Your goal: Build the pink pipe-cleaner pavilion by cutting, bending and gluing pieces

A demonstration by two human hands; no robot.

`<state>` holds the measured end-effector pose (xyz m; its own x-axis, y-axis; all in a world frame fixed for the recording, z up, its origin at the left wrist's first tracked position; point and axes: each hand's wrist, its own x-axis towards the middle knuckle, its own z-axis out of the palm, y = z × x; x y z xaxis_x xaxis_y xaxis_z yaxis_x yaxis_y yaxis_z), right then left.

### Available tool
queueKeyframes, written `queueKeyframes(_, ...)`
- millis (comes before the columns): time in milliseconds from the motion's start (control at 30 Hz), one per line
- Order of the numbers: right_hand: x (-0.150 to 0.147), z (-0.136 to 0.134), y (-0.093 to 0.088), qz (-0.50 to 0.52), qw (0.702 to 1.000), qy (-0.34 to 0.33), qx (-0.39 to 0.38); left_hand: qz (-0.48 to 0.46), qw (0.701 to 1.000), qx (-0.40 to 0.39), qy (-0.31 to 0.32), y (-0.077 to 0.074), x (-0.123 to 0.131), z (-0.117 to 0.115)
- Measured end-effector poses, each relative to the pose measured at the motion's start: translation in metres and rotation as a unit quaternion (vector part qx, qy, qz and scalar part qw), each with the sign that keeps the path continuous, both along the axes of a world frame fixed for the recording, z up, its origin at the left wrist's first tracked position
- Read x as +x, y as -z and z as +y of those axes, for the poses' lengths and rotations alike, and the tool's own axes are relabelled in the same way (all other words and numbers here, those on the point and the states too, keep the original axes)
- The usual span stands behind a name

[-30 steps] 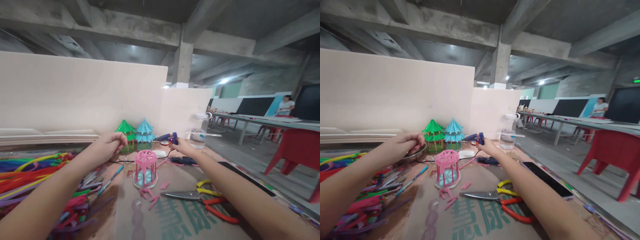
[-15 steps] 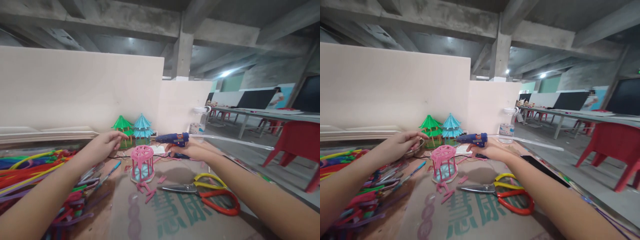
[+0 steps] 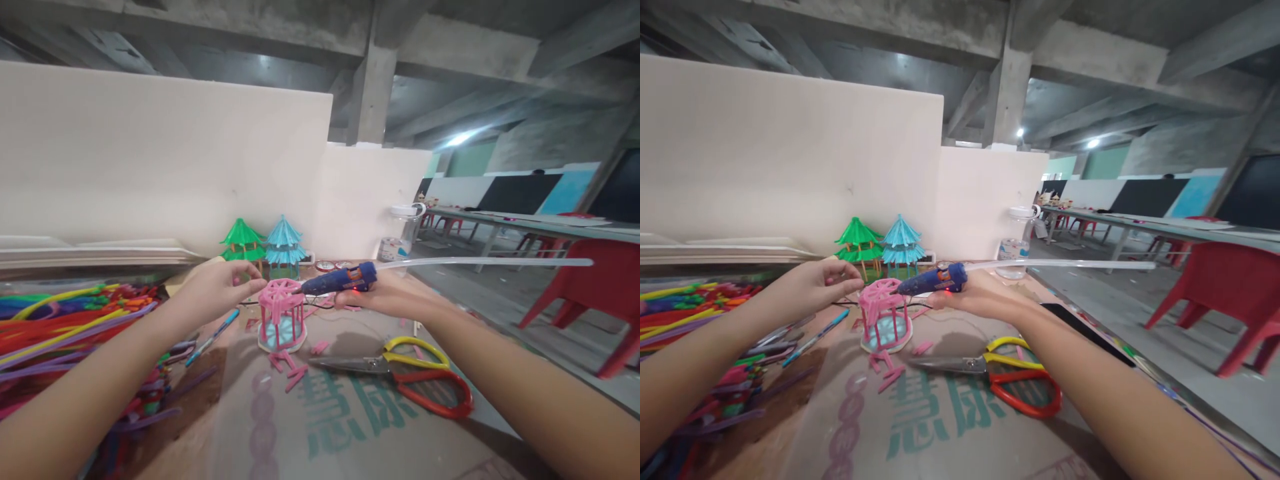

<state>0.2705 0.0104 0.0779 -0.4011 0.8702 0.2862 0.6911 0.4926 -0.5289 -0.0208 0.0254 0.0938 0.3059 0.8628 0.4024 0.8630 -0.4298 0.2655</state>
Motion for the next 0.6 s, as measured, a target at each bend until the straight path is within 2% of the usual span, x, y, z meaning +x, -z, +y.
queueKeyframes(100,-0.002,-0.001,-0.001,-0.005,1.0,0.01,-0.011,-0.006,1.0,-0.008,0.025,0.005,-0.002,0.005)
queueKeyframes(233,-0.003,0.001,0.002,0.018,0.999,-0.01,-0.036,0.021,0.998,-0.035,0.053,0.007,-0.001,0.005)
queueKeyframes(467,-0.009,0.002,0.007,0.073,0.995,-0.041,-0.056,0.072,0.995,-0.058,0.043,0.001,0.003,-0.006)
queueKeyframes(600,-0.008,0.005,0.011,0.084,0.995,-0.035,-0.045,0.083,0.994,-0.062,0.046,0.002,0.003,-0.006)
